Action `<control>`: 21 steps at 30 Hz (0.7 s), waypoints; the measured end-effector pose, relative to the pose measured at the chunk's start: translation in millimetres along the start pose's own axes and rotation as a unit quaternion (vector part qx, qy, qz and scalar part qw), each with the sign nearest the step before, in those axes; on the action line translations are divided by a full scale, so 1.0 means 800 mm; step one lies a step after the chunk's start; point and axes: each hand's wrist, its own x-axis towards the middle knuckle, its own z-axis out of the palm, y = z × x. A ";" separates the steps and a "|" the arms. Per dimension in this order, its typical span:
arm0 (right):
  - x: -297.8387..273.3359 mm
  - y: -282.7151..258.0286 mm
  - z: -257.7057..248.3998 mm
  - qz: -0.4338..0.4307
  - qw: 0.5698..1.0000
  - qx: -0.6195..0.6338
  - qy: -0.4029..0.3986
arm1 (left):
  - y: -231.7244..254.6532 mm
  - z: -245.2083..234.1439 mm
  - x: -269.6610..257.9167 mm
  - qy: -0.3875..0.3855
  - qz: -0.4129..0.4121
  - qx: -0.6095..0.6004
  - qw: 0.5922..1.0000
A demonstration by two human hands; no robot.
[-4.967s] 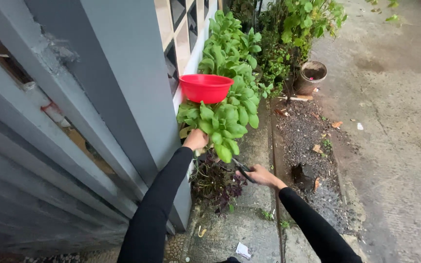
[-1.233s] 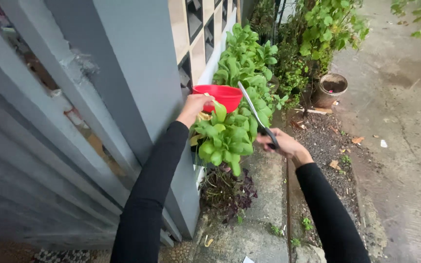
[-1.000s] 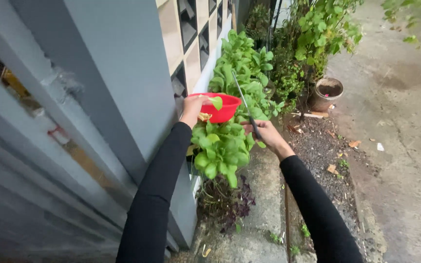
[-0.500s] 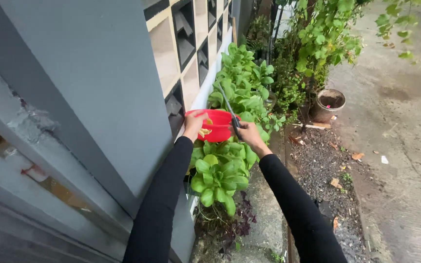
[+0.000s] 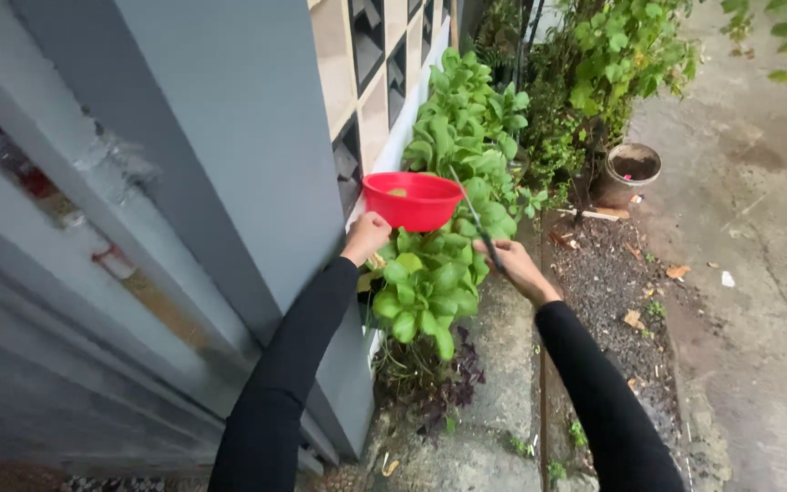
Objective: Harvesting leafy green vegetables using scissors and a red bowl
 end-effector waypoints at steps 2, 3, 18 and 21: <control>-0.052 -0.011 -0.010 0.019 1.000 0.016 -0.009 | -0.014 -0.001 -0.026 -0.034 -0.004 0.027 0.999; -0.078 -0.017 -0.016 0.037 0.999 0.033 -0.017 | -0.021 -0.001 -0.039 -0.068 -0.007 0.053 0.996; -0.131 0.207 -0.078 0.146 0.945 -0.287 -0.064 | -0.101 0.078 -0.136 -0.084 0.452 0.324 0.827; -0.165 0.170 -0.042 0.189 0.961 -0.196 -0.054 | -0.070 0.063 -0.149 -0.098 0.401 0.204 0.888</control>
